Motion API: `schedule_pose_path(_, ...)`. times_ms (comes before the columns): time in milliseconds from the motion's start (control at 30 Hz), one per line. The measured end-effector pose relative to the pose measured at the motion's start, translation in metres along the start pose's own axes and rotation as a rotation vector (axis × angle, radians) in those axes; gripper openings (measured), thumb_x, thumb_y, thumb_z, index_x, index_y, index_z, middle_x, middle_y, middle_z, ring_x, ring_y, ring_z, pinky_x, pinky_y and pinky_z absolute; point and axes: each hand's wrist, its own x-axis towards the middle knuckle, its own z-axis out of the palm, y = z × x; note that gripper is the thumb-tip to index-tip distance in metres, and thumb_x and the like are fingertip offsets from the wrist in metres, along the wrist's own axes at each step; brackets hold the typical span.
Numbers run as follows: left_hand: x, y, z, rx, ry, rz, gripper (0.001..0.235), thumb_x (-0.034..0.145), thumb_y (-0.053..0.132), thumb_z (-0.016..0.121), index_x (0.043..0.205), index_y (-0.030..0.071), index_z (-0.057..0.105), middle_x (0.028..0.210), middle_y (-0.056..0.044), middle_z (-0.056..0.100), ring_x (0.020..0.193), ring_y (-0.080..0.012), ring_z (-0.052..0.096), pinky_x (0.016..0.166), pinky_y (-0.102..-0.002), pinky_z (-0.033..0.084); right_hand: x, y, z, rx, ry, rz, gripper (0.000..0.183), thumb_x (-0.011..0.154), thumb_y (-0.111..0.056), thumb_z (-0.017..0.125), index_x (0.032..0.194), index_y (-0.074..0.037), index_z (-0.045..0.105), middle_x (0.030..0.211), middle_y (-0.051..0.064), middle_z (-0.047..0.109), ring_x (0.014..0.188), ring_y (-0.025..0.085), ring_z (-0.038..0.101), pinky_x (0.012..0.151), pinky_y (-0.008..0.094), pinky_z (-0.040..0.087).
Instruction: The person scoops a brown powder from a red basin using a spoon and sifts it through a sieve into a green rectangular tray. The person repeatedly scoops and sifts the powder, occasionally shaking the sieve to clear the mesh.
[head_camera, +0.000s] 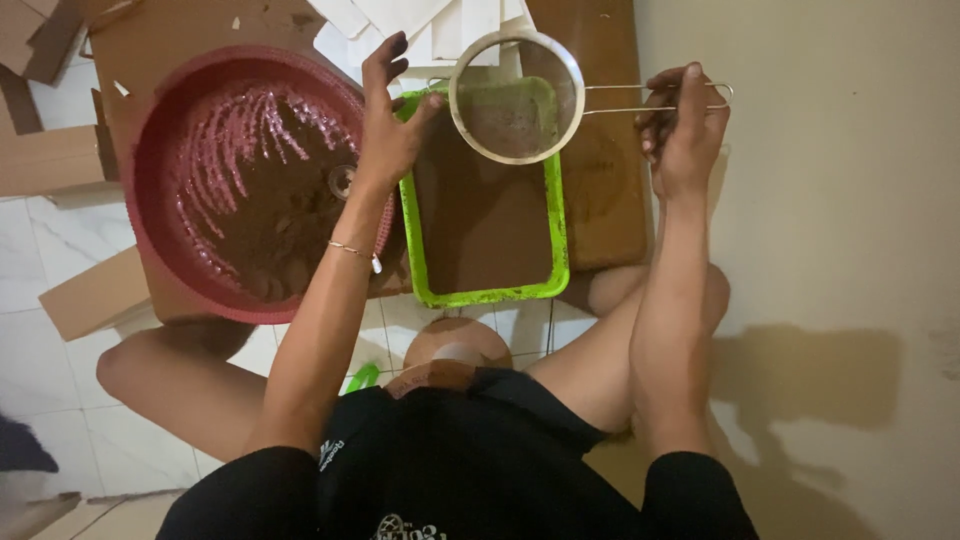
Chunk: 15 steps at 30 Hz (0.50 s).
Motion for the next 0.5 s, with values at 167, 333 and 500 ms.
schedule_pose_path(167,-0.002,0.005,-0.003,-0.023,-0.005,0.028,0.077,0.101,0.046,0.074,0.156,0.020,0.026,0.159,-0.017,0.036,0.144,-0.0436,0.045,0.112,-0.064,0.051,0.000,0.003,0.002,-0.006,0.031,0.023,0.043,0.101,-0.049,0.055,0.100,-0.008,0.068,0.067,0.001,0.060,0.046,0.006,0.047,0.040,0.021,0.028)
schedule_pose_path(333,-0.009,0.016,-0.005,-0.057,-0.013,0.035,0.074,0.103,0.039,0.075,0.155,0.015,0.027,0.156,-0.020,0.037,0.143,-0.0433,0.044,0.112,-0.061,0.054,-0.004,0.008,0.001,-0.043,0.008,0.002,0.044,0.102,-0.049,0.055,0.100,-0.006,0.068,0.071,-0.001,0.057,0.052,0.007,0.054,0.041,0.021,0.032)
schedule_pose_path(500,-0.040,0.037,-0.006,-0.026,-0.015,-0.108,0.055,0.104,0.031,0.063,0.146,0.004,0.040,0.144,-0.023,0.051,0.130,-0.0371,0.055,0.109,-0.055,0.048,-0.017,0.009,0.000,0.078,0.036,0.019,0.044,0.101,-0.046,0.059,0.110,-0.005,0.070,0.076,0.005,0.064,0.046,0.009,0.048,0.039,0.022,0.029)
